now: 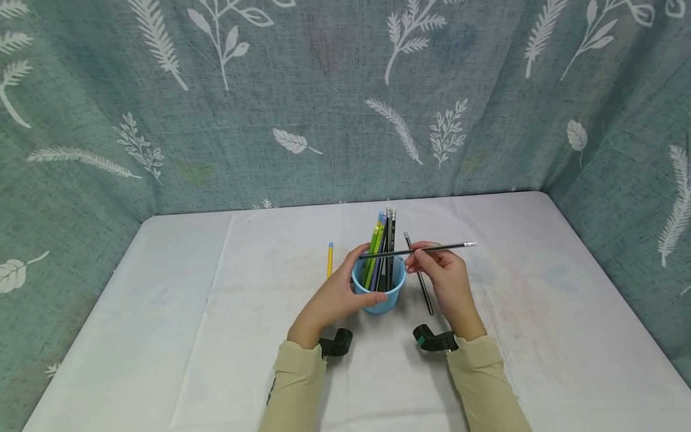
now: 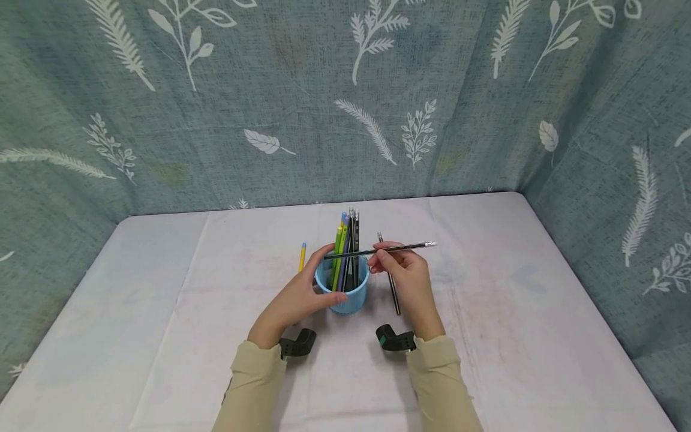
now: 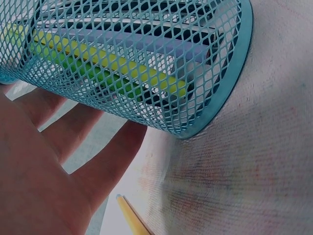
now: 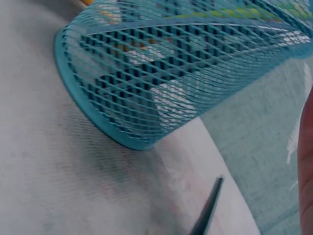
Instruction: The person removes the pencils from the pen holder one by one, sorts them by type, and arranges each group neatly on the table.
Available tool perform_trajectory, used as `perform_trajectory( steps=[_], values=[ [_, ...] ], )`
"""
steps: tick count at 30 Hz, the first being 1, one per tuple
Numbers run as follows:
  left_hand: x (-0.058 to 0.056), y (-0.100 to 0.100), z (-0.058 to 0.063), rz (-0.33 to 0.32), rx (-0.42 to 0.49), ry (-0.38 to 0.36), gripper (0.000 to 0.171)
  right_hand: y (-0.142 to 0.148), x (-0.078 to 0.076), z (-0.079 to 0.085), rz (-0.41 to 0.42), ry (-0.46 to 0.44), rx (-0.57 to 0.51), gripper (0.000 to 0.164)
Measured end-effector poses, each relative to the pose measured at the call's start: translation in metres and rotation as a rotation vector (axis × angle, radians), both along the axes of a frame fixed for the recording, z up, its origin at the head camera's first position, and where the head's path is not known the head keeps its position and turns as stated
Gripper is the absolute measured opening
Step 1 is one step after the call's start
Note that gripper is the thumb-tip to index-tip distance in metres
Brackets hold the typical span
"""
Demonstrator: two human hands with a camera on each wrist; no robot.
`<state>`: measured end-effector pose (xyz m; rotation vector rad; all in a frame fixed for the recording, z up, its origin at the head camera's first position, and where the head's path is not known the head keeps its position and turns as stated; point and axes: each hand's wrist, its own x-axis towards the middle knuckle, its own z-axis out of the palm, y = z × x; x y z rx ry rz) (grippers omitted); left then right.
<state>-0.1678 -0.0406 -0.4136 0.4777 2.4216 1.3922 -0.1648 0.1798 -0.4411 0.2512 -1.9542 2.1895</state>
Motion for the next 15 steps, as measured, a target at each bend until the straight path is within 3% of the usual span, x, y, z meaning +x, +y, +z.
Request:
perform_trajectory(
  steps=[5, 7, 10, 15],
  values=[
    [-0.001, 0.0, -0.005, 0.003, 0.003, 0.005, 0.09, 0.01, -0.009, -0.02, 0.047, 0.016, -0.089, 0.031],
    [-0.002, 0.0, -0.006, 0.002, 0.0, 0.009, 0.09, 0.009, -0.007, -0.017, 0.032, 0.012, -0.095, 0.033],
    [-0.002, 0.0, -0.006, -0.004, 0.0, 0.011, 0.089, 0.005, 0.002, 0.004, 0.008, 0.0, -0.133, 0.031],
    [-0.002, 0.0, -0.005, -0.002, -0.005, 0.024, 0.089, 0.004, 0.007, 0.023, -0.021, -0.027, -0.25, 0.024]
  ],
)
